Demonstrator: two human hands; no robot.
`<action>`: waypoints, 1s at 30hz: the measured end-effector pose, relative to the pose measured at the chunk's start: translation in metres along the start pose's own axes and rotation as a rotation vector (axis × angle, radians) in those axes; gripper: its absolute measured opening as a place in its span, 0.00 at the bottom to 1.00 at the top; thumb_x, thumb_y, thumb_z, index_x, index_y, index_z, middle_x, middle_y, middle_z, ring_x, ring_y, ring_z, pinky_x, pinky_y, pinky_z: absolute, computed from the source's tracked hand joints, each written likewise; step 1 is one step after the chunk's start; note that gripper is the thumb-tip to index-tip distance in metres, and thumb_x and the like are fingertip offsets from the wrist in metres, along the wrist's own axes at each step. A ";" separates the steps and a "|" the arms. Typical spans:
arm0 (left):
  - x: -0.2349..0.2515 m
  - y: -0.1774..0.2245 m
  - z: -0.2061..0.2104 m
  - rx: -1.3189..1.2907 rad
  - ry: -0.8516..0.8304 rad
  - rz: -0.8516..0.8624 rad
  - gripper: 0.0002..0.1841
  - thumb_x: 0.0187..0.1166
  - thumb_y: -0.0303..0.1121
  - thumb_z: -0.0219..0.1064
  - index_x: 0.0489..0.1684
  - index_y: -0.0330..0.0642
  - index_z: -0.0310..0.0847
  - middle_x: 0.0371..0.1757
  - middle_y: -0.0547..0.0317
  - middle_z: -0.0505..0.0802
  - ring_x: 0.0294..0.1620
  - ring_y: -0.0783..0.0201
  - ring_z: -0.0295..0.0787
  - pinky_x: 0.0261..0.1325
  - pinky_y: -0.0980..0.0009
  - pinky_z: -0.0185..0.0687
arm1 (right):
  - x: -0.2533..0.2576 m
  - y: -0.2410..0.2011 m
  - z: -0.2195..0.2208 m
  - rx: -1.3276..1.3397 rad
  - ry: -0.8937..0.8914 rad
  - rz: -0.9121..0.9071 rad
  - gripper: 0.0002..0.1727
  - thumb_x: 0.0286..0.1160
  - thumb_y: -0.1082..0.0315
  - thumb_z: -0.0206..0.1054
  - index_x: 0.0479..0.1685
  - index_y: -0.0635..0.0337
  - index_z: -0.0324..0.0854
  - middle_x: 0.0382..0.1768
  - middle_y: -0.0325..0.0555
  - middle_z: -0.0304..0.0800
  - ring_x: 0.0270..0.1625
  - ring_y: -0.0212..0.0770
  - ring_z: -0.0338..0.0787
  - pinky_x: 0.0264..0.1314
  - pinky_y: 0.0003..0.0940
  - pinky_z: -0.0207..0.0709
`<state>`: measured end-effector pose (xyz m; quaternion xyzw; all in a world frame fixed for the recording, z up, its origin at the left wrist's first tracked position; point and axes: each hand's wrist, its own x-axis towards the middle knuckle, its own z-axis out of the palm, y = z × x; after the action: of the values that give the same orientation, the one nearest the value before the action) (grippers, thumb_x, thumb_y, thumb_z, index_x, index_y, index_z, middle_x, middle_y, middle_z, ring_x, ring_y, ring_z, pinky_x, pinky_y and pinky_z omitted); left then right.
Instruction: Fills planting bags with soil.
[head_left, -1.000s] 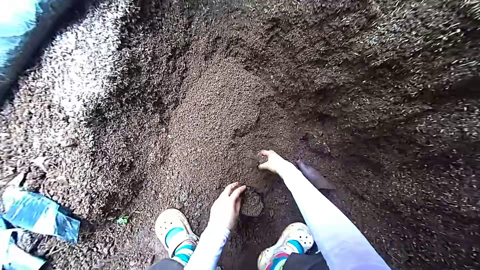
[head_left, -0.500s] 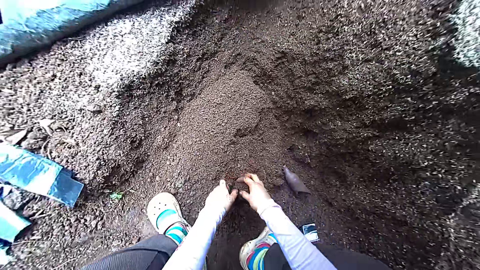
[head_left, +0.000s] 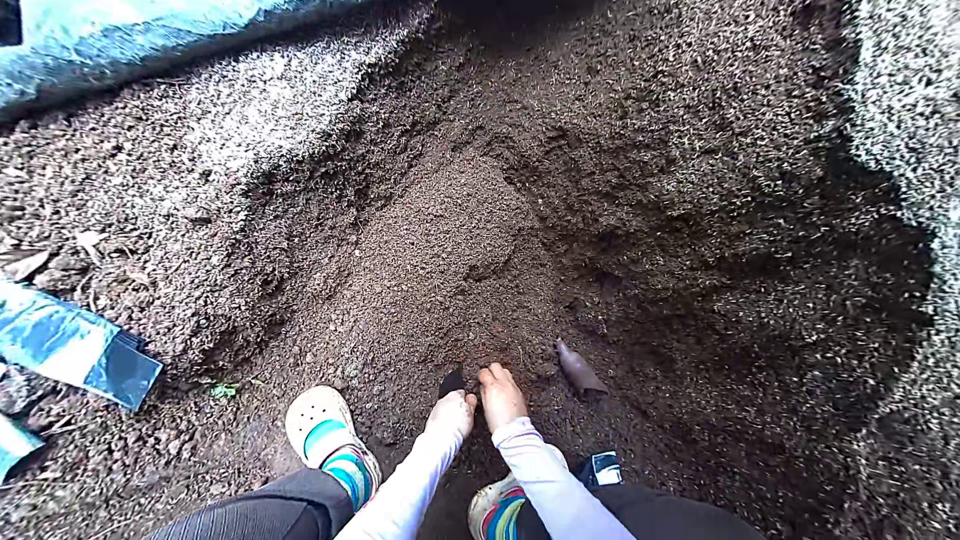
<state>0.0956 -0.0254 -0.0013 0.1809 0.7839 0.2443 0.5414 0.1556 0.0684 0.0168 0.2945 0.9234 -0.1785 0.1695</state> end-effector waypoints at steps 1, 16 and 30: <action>-0.002 0.000 0.000 0.018 0.007 0.007 0.26 0.97 0.44 0.40 0.71 0.33 0.79 0.73 0.35 0.85 0.77 0.41 0.80 0.78 0.40 0.70 | 0.001 -0.004 -0.002 -0.042 -0.054 -0.002 0.21 0.89 0.76 0.50 0.72 0.63 0.82 0.78 0.58 0.77 0.82 0.56 0.75 0.83 0.47 0.71; 0.057 -0.005 0.007 0.400 0.512 0.927 0.20 0.79 0.40 0.71 0.64 0.38 0.88 0.72 0.46 0.89 0.83 0.45 0.77 0.90 0.42 0.57 | 0.019 0.070 -0.051 0.926 -0.043 0.169 0.20 0.89 0.71 0.60 0.76 0.67 0.74 0.70 0.62 0.83 0.62 0.50 0.91 0.66 0.45 0.85; 0.003 0.008 -0.014 0.291 0.122 -0.027 0.23 0.95 0.44 0.46 0.63 0.36 0.82 0.61 0.36 0.90 0.67 0.39 0.87 0.68 0.38 0.78 | 0.007 -0.002 -0.011 -0.055 -0.163 -0.089 0.22 0.89 0.77 0.46 0.75 0.68 0.77 0.80 0.61 0.76 0.84 0.58 0.74 0.84 0.50 0.69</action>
<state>0.0818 -0.0201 0.0052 0.2315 0.8448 0.1314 0.4642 0.1466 0.0753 0.0240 0.2327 0.9233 -0.1838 0.2439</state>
